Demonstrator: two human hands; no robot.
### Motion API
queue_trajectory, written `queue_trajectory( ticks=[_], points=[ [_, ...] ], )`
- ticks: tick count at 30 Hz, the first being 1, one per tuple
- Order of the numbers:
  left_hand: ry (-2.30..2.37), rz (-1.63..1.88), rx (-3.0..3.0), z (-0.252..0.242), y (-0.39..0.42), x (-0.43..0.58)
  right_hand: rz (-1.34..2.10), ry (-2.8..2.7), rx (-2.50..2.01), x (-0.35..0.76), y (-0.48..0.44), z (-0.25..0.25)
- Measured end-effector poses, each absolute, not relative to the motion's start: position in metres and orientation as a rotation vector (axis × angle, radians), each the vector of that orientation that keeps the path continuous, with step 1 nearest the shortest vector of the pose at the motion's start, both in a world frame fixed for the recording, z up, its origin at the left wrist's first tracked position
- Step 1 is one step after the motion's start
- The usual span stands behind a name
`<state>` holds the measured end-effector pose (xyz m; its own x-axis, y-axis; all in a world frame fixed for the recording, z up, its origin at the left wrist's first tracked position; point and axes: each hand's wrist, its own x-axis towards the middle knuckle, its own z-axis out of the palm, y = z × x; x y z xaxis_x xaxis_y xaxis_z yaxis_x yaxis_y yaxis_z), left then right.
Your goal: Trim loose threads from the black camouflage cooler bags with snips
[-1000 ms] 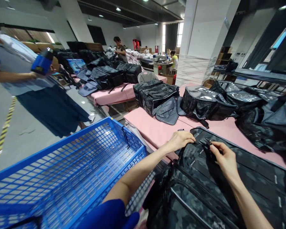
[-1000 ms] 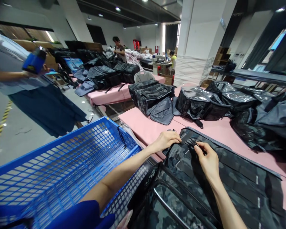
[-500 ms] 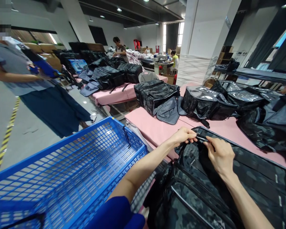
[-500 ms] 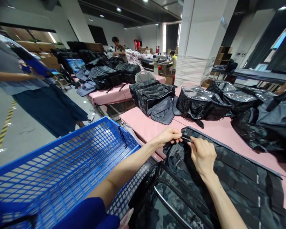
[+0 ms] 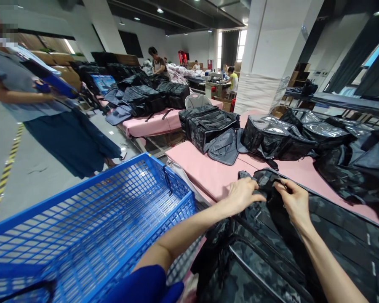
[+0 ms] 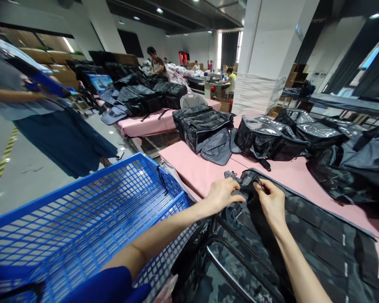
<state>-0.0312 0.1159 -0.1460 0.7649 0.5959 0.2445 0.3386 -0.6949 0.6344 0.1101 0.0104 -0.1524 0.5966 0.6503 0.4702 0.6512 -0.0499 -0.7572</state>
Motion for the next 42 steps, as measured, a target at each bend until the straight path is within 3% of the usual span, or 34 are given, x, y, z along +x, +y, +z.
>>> queue_trajectory(
  ticks=[5, 10, 16, 22, 30, 36, 39, 42],
  points=[
    [0.711, 0.556, 2.498, -0.167, 0.110, -0.035, -0.108, -1.180, -1.741, 0.108, 0.001, -0.154],
    [0.611, 0.483, 1.795, -0.170, 0.126, -0.027, -0.225, -1.239, -1.748, 0.105, 0.008, -0.149],
    [0.386, 0.611, 1.295, -0.168, 0.138, -0.042, -0.069, -1.443, -1.848, 0.105, 0.017, -0.157],
    [0.844, 0.752, 1.860, -0.164, 0.178, -0.064, 0.046, -1.321, -1.847, 0.127, 0.001, -0.167],
    [0.701, 0.580, 2.322, -0.159, 0.134, -0.021, 0.106, -1.094, -1.780, 0.120, -0.021, -0.159],
    [0.614, 0.638, 2.113, -0.141, 0.137, -0.018, -0.055, -0.867, -1.889, 0.112, -0.126, -0.145],
    [0.575, 0.409, 2.111, -0.136, 0.139, -0.019, -0.169, -0.677, -1.916, 0.112, -0.194, -0.155],
    [0.823, 0.180, 2.468, -0.131, 0.124, -0.020, -0.301, -0.348, -1.920, 0.124, -0.257, -0.175]
  ],
)
